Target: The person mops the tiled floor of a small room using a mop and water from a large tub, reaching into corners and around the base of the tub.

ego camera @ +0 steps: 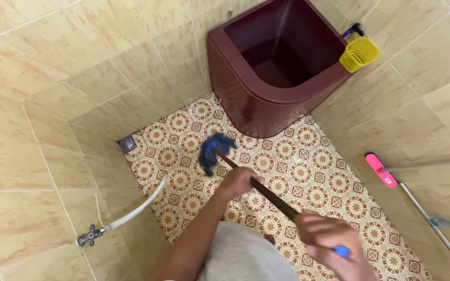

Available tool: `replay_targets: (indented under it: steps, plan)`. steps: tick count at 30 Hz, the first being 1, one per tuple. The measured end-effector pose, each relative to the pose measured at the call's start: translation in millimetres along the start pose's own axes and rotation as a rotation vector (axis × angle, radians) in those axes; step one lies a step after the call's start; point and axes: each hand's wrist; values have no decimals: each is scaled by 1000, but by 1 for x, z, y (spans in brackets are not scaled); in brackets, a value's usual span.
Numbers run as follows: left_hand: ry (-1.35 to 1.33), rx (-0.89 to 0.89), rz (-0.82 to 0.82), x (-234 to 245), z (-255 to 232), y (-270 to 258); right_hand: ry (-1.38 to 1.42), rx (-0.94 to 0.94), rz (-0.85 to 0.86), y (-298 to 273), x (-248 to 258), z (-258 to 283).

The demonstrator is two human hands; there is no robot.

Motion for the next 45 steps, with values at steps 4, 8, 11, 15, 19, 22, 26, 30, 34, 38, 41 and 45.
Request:
replay_targets:
  steps: [4,8,11,15,19,22,26,30,34,38,41,45]
  plan:
    - [124,151,-136,34,53,9,-77,-85,-9,14,-41,-76]
    - [262,72,-448,51,96,2,-52,-118,-76,45,-68,-143]
    - [174,160,-492,38,112,-1,-88,-112,-60,68,-67,-158]
    - [114,129,-483,17,126,-5,-99,-232,-90,69,-58,-159]
    - [76,73,-510,3,120,-4,-130,-260,-144,46,-34,-143]
    - [2,49,-513,-6,92,-7,-106,-315,-99,24,-13,-112]
    - [12,-145,-552,-29,43,-6,-94,-201,-58,-5,8,-43]
    - [-68,-240,-442,-65,6,3,-101,-262,-32,-37,37,22]
    - [-342,-388,-178,-110,-36,3,-178,-354,-34,-75,68,76]
    - [-287,-39,281,-165,-84,-6,-145,-318,-20,-113,97,108]
    - [-192,-136,419,-205,-102,-14,-164,-329,-37,-130,98,116]
    - [-212,-296,503,-229,-103,-23,-237,-328,-38,-124,74,110]
Point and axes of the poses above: each hand's wrist, its own y-axis towards the middle knuckle, its own x-axis out of the back of the hand, z = x × y, and after that the axes turned 3 degrees about -y, right-handed
